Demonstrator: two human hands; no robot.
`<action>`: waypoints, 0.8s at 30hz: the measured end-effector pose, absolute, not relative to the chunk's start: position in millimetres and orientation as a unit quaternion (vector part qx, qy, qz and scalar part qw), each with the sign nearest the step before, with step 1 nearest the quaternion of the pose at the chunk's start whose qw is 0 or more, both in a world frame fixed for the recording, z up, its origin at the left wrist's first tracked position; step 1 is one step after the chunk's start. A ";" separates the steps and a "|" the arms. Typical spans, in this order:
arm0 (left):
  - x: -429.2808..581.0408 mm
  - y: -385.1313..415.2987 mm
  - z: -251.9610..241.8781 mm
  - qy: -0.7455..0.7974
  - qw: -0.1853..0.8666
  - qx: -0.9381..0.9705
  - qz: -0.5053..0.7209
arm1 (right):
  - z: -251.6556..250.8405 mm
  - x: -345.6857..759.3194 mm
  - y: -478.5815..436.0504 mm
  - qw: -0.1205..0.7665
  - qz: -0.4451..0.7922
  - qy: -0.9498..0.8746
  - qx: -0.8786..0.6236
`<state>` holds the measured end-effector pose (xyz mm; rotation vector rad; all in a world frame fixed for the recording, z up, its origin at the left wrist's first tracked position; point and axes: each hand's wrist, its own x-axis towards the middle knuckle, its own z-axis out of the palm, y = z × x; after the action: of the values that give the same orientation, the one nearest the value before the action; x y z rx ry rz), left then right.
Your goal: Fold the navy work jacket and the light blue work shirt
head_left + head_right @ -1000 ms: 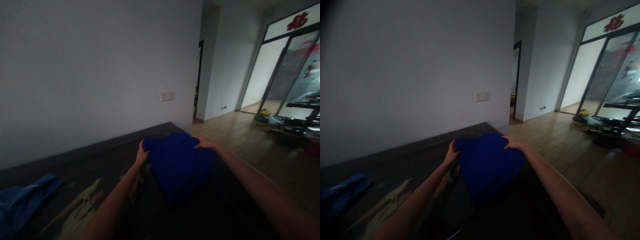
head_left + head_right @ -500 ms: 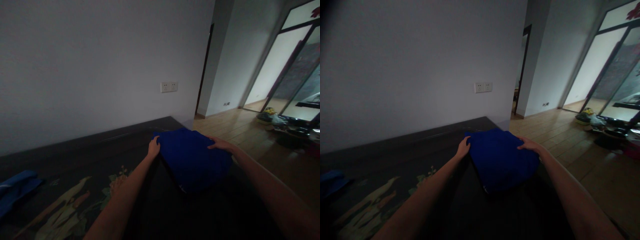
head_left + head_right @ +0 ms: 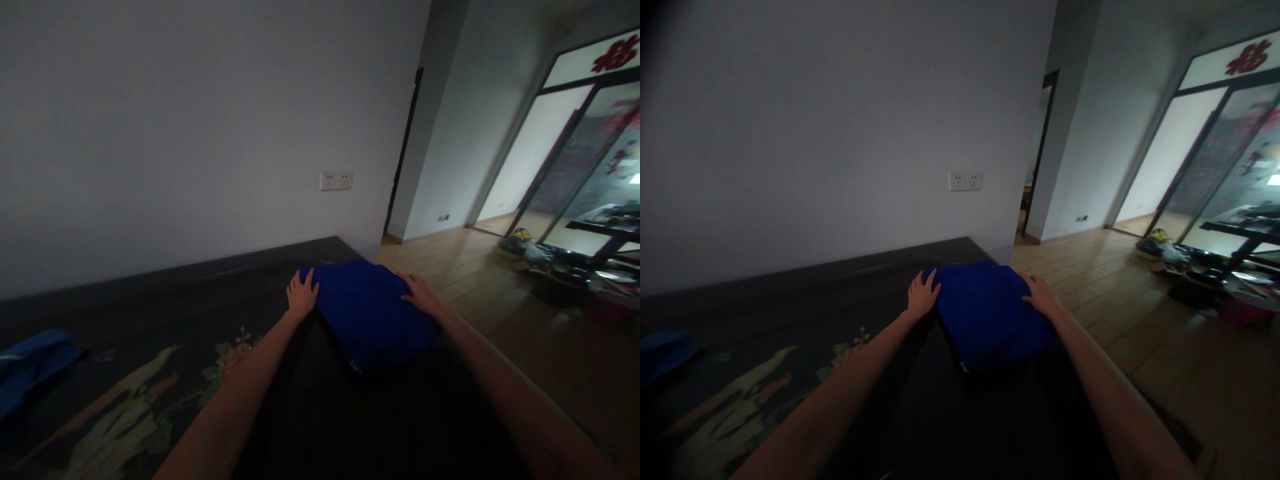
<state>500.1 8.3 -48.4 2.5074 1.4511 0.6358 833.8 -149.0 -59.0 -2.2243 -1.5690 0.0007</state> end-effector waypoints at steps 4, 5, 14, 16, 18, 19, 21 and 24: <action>501.8 -43.4 -36.4 0.397 0.096 0.890 0.202 | -62.9 825.9 -146.4 0.194 -0.037 -0.504 -0.841; 500.7 -60.8 -36.2 0.360 0.106 0.907 0.190 | -64.6 824.4 -145.4 0.191 -0.035 -0.495 -0.847; 489.8 -150.8 -51.3 0.176 0.157 0.966 0.108 | -74.4 817.9 -141.4 0.176 -0.006 -0.509 -0.843; 493.8 -150.1 -54.2 0.180 0.148 0.966 0.111 | -72.7 820.2 -140.6 0.174 -0.014 -0.511 -0.842; 498.7 -149.3 -56.4 0.181 0.144 0.966 0.115 | -71.2 823.3 -138.8 0.173 -0.024 -0.508 -0.844; 500.9 -149.3 -57.3 0.181 0.143 0.966 0.117 | -71.0 824.8 -137.9 0.172 -0.029 -0.505 -0.845; 504.1 -150.1 -58.6 0.181 0.139 0.966 0.124 | -71.7 827.0 -137.2 0.168 -0.038 -0.498 -0.850; 505.2 -152.2 -59.9 0.181 0.128 0.966 0.136 | -73.4 825.5 -140.5 0.149 -0.051 -0.486 -0.860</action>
<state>505.2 -152.2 -59.9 2.8090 0.5259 0.3955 825.5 -140.5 -73.4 -2.4702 -1.3972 -0.1470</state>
